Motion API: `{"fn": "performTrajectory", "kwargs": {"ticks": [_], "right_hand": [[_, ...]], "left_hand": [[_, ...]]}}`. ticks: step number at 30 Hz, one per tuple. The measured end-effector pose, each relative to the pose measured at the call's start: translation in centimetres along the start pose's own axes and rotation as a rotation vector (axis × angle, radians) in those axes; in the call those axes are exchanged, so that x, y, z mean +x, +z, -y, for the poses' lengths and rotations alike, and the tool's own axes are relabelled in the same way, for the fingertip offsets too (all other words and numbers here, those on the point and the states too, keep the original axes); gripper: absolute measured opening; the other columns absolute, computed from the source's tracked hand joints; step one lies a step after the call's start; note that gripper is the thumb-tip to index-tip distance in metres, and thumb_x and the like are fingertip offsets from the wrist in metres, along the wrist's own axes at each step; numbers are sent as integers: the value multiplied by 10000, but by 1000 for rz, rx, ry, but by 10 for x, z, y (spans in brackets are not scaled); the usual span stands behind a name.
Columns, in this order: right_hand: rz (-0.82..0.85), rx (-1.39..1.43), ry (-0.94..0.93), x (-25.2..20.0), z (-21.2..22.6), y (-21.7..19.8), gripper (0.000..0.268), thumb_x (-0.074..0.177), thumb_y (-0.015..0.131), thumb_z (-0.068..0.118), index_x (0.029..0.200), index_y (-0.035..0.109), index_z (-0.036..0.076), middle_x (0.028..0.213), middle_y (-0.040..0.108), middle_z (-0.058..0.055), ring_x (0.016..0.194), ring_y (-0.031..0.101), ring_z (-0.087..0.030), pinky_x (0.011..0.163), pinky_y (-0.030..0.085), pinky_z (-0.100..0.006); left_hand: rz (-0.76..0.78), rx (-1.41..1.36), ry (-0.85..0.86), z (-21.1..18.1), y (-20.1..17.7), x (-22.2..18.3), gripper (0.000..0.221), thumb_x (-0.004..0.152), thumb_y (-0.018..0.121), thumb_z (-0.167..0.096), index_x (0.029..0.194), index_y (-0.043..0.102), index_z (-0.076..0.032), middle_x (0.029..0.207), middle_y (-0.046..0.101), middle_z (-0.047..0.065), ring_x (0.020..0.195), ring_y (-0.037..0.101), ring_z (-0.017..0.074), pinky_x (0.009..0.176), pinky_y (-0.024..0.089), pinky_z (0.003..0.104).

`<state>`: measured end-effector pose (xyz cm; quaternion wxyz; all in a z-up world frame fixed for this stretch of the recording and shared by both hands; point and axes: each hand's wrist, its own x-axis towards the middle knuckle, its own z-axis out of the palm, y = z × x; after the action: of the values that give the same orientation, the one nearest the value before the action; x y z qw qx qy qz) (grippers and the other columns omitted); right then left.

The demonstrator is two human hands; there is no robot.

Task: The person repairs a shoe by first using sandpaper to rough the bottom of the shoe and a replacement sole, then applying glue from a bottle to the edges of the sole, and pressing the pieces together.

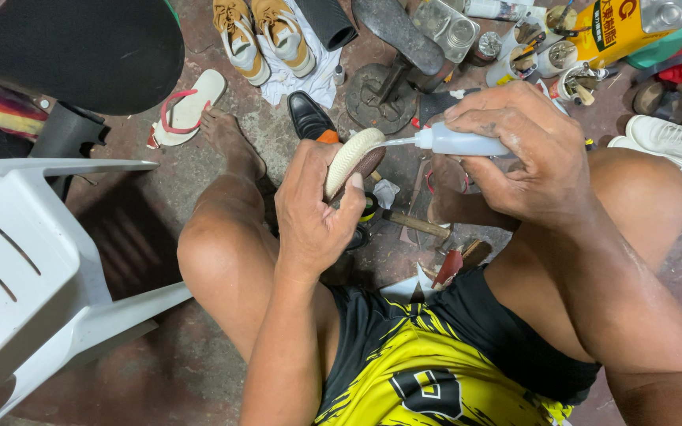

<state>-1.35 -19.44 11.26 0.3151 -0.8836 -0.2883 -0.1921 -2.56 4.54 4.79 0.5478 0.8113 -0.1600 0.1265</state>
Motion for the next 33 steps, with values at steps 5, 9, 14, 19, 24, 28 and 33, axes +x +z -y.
{"fn": "performTrajectory", "kwargs": {"ticks": [5, 9, 14, 19, 24, 28, 33], "right_hand": [[8, -17, -4, -3, -3, -1, 305, 770, 786, -105, 1042, 667, -39, 1084, 702, -186, 970, 695, -319, 842, 560, -384], [16, 4, 43, -8, -7, 0, 291, 845, 796, -79, 1106, 681, -15, 1155, 711, -165, 1014, 702, -282, 875, 558, -352], [-24, 38, 50, -6, -7, 0, 281, 846, 784, -87, 1096, 662, -43, 1133, 698, -191, 1053, 702, -297, 925, 563, -377], [-24, 49, 30, -6, -11, 3, 298, 795, 777, -90, 1064, 652, -56, 1096, 697, -210, 1029, 703, -325, 900, 570, -390], [-1, 44, 52, -13, -13, 4, 306, 869, 798, -57, 1141, 664, -17, 1151, 701, -174, 1068, 707, -288, 922, 568, -350], [3, 28, 43, -11, -11, 3, 298, 873, 807, -56, 1136, 676, -7, 1150, 704, -160, 1056, 708, -288, 903, 566, -348], [-7, -12, 14, -4, -6, 1, 306, 794, 795, -84, 1066, 668, -29, 1101, 700, -179, 1025, 699, -327, 875, 564, -397]], "left_hand": [[-2, -5, 15, 1, 0, 0, 223, 957, 686, -89, 1158, 600, -44, 1016, 595, 127, 889, 643, 298, 822, 534, 356], [5, -16, -4, 3, 0, -1, 221, 953, 680, -89, 1154, 603, -38, 1005, 588, 127, 873, 636, 281, 812, 525, 340], [13, -89, -24, 8, -1, -2, 234, 965, 664, -98, 1178, 607, -21, 1002, 591, 120, 874, 628, 243, 829, 522, 328], [19, -127, -26, 12, 0, -3, 243, 972, 653, -118, 1189, 613, -17, 1021, 598, 116, 904, 625, 231, 860, 519, 324], [20, -132, -34, 13, 0, -4, 247, 985, 643, -142, 1195, 613, -17, 1024, 601, 109, 908, 621, 218, 865, 517, 315], [21, -132, -38, 13, 0, -4, 239, 996, 642, -151, 1191, 615, -17, 1022, 601, 104, 909, 621, 209, 865, 515, 312], [22, -163, -64, 13, -1, -3, 233, 1003, 633, -149, 1196, 630, -17, 1024, 611, 91, 917, 623, 198, 876, 514, 312]]}}
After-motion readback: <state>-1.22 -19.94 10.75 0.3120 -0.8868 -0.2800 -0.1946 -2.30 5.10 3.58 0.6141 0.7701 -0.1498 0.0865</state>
